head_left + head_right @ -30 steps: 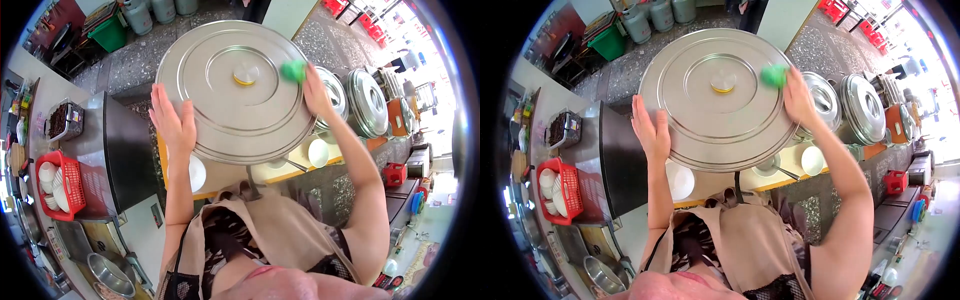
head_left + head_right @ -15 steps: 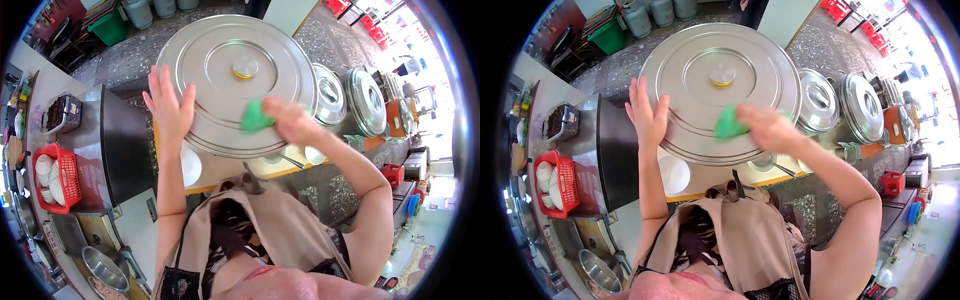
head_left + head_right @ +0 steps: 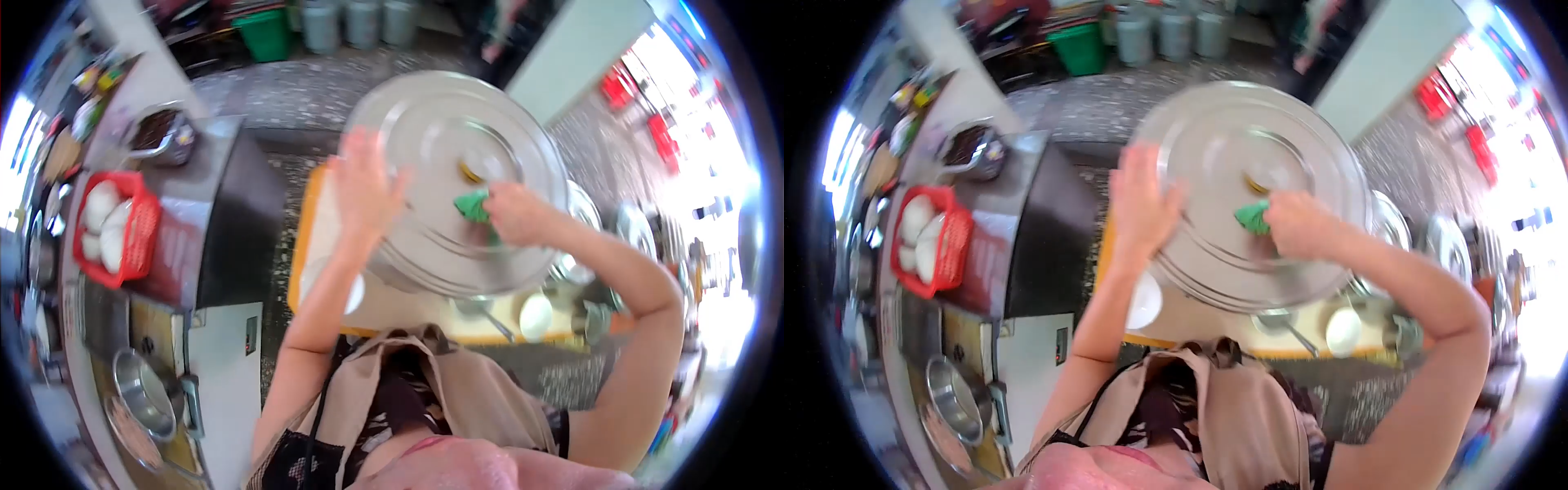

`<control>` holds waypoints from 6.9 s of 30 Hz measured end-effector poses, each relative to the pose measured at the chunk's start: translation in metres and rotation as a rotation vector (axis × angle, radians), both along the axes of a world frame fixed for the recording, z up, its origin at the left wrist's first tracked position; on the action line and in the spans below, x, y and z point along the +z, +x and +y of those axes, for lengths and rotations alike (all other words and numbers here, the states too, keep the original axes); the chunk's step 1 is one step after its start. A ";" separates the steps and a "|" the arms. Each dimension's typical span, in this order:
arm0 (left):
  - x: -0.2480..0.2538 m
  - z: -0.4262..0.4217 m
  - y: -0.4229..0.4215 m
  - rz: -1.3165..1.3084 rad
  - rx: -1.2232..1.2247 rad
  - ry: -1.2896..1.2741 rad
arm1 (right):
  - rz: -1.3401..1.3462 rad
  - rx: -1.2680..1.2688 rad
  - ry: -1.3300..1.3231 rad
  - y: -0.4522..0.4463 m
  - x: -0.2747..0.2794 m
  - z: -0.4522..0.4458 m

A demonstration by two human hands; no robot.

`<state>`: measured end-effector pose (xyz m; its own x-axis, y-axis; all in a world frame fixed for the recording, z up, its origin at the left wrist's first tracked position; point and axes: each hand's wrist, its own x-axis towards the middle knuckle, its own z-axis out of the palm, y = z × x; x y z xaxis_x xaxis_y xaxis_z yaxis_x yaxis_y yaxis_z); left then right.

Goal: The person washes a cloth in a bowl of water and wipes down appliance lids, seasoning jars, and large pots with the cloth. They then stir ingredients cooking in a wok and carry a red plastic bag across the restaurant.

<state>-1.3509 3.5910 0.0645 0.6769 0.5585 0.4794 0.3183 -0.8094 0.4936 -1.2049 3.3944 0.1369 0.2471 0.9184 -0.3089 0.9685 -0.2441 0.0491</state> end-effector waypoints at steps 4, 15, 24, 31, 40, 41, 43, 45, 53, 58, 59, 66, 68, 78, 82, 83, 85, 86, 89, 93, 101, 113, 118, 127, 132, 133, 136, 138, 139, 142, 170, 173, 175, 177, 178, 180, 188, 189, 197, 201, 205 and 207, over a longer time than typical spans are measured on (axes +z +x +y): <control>0.003 0.000 -0.004 -0.026 0.071 0.007 | -0.083 0.366 0.298 0.028 -0.015 0.087; 0.003 -0.006 -0.007 -0.051 0.034 -0.112 | 0.111 0.291 -0.002 0.015 0.011 0.026; -0.003 0.004 0.000 0.045 0.077 -0.110 | -0.329 -0.001 0.132 0.067 -0.013 0.089; -0.014 0.008 -0.006 -0.044 0.080 -0.145 | 0.342 0.048 0.180 0.047 0.013 -0.053; -0.028 0.010 0.000 -0.564 0.197 -0.314 | -0.079 -0.467 0.651 0.126 -0.055 -0.067; -0.024 0.005 0.000 -0.591 0.248 -0.317 | -0.089 -0.402 0.688 0.151 -0.061 -0.030; -0.028 0.002 0.002 -0.709 0.266 -0.313 | -0.059 -0.282 0.736 0.181 -0.076 0.058; -0.022 0.001 -0.007 -0.622 0.391 -0.056 | 0.040 -0.119 0.752 0.152 -0.082 0.150; -0.029 0.050 -0.213 -0.564 0.022 0.153 | 0.362 0.311 0.401 -0.128 -0.007 -0.001; -0.123 0.116 -0.367 -0.398 0.273 -0.171 | -0.045 -0.615 0.704 -0.019 -0.081 -0.089; -0.128 0.128 -0.376 -0.375 0.308 -0.236 | -0.192 -0.752 0.686 0.025 -0.094 -0.090; -0.098 0.210 -0.420 -0.359 0.199 -0.168 | 0.160 -0.746 0.641 0.119 -0.096 0.142; -0.105 0.229 -0.431 -0.354 0.210 -0.217 | -0.036 -0.483 0.537 0.009 -0.072 0.185; -0.075 0.267 -0.478 -0.333 0.160 -0.663 | 0.861 -0.554 0.648 -0.346 -0.109 0.394; -0.074 0.246 -0.505 -0.749 0.616 -0.715 | 1.548 0.250 0.340 -0.510 -0.127 0.483; -0.047 0.234 -0.530 -0.597 0.917 -0.642 | 1.656 0.327 0.230 -0.534 -0.118 0.488; -0.054 0.201 -0.576 -0.980 1.027 -0.607 | 1.728 0.553 0.217 -0.576 -0.115 0.503; -0.048 0.182 -0.599 -1.136 1.076 -0.516 | 1.708 0.658 0.258 -0.595 -0.115 0.508; -0.052 0.129 -0.665 -1.100 1.407 -0.351 | 1.709 0.636 -0.009 -0.659 -0.109 0.505; -0.102 0.101 -0.742 -0.304 1.724 -0.160 | 1.220 0.972 0.069 -0.738 -0.171 0.502; -0.175 0.180 -0.751 -0.193 1.848 -1.368 | 0.368 0.874 -0.309 -0.789 -0.217 0.456; -0.185 0.205 -0.709 -0.537 1.562 -0.757 | 1.615 -0.627 -0.783 -0.796 -0.262 0.443; -0.121 0.175 -0.681 -0.597 1.454 -0.587 | 1.834 -0.559 -0.887 -0.795 -0.292 0.438; -0.148 0.171 -0.759 0.210 1.765 -0.873 | 1.131 -0.461 -0.501 -0.785 -0.216 0.462; -0.186 0.192 -0.720 0.308 2.102 -0.786 | 1.135 -0.318 -0.404 -0.804 -0.270 0.439; -0.186 0.196 -0.718 -0.097 1.892 -0.821 | 1.290 -0.409 -0.579 -0.808 -0.275 0.444; -0.139 0.184 -0.697 -0.530 1.514 -0.713 | 1.689 -0.620 -1.140 -0.809 -0.271 0.460; -0.123 0.175 -0.678 -0.564 1.502 -0.552 | 1.678 -0.494 -1.271 -0.803 -0.275 0.470; -0.110 0.175 -0.673 -0.578 1.531 -0.632 | 1.780 -0.486 -1.342 -0.806 -0.282 0.472; -0.125 0.182 -0.690 -0.539 1.596 -0.669 | 1.748 -0.595 -1.027 -0.817 -0.303 0.456; -0.173 0.167 -0.767 0.304 1.735 -0.724 | 1.391 -0.615 -0.492 -0.785 -0.220 0.468; -0.175 0.179 -0.737 0.340 1.854 -0.780 | 1.210 -0.389 -0.534 -0.781 -0.266 0.458; -0.191 0.197 -0.726 -0.191 1.848 -0.812 | 1.242 -0.438 -0.534 -0.805 -0.267 0.438; -0.161 0.191 -0.714 -0.434 1.591 -0.808 | 1.523 -0.627 -0.945 -0.809 -0.262 0.451; -0.137 0.181 -0.702 -0.516 1.508 -0.776 | 1.619 -0.693 -1.161 -0.804 -0.255 0.461; -0.127 0.166 -0.674 -0.424 1.485 -0.463 | 1.656 -0.613 -1.162 -0.801 -0.260 0.470; -0.170 0.205 -0.727 -0.632 1.825 -0.446 | 1.731 -0.619 -0.820 -0.823 -0.283 0.436; -0.166 0.206 -0.707 -0.712 1.796 -0.299 | 2.035 -0.539 -1.237 -0.811 -0.288 0.451; -0.162 0.189 -0.766 -0.236 1.813 -0.616 | 1.342 -0.479 -0.549 -0.815 -0.241 0.448; -0.122 0.137 -0.762 0.158 1.657 -0.873 | 0.645 0.563 -0.447 -0.770 -0.215 0.475; -0.159 0.135 -0.742 0.965 1.214 -0.662 | 0.134 1.265 -0.243 -0.767 -0.225 0.439; -0.160 0.144 -0.754 0.963 1.035 -0.795 | 0.039 1.524 -0.100 -0.767 -0.249 0.438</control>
<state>-2.1046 3.7348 -0.0951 -0.2640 0.8282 -0.4943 0.9579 0.2851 -0.0339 -1.9718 3.8324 -0.1126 -0.8935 0.2586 -0.3672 0.2879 0.9573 -0.0264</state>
